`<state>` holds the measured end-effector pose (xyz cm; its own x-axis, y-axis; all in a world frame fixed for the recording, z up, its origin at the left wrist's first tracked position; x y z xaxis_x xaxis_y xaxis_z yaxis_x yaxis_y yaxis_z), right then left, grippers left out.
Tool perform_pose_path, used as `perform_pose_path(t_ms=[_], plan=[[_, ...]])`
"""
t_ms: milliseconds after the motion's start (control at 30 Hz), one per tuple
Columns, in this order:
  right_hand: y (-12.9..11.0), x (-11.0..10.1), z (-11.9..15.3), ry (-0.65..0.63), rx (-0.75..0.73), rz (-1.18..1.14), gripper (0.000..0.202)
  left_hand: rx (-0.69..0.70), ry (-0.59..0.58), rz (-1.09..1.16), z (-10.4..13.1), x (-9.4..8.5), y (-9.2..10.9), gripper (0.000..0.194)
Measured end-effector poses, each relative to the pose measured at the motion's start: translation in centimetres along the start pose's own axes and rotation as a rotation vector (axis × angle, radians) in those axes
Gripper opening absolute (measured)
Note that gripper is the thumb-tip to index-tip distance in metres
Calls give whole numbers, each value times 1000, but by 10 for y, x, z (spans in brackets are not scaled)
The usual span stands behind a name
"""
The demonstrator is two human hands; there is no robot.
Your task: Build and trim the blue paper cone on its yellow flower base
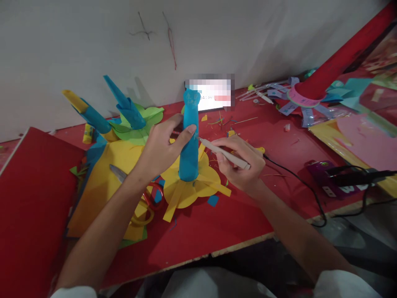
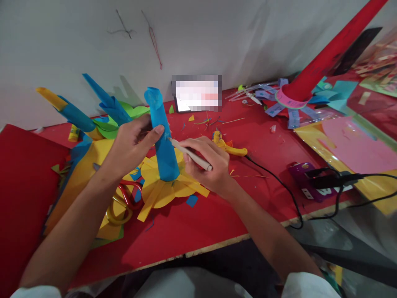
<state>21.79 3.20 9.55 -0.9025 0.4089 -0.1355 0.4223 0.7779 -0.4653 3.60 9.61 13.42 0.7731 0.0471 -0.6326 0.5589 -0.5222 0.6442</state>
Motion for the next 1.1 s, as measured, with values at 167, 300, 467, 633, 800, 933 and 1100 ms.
perform_pose_path(t_ms=[167,300,467,633,800,933,1100], plan=[[2,0,2,-5,5,-8,21,6,3,-2,0,0,2,42],[1,1,2,-14,-11,-32,25,2,-14,5,0,2,2,43],[-2,-1,1,23,-19,-2,21,-4,-8,1,1,1,3,43],[0,-2,0,31,19,11,19,-7,-17,8,1,2,3,45],[0,-1,1,11,17,6,19,4,-13,-1,1,2,3,44],[-1,-1,1,12,9,-15,20,1,-13,5,1,2,3,43],[0,-1,1,13,1,-29,21,2,-10,1,1,2,3,43]])
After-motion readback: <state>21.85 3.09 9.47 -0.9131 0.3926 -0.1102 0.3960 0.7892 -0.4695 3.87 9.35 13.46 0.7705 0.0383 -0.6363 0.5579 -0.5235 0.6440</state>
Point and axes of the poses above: each hand's wrist, its own z-axis away from the middle knuckle, its own x-axis out of the palm, y = z × x, the point moved 5 cm from there along -z, towards the middle knuckle, and after that the axes turned 6 degrees about y, right-handed, at the moved point
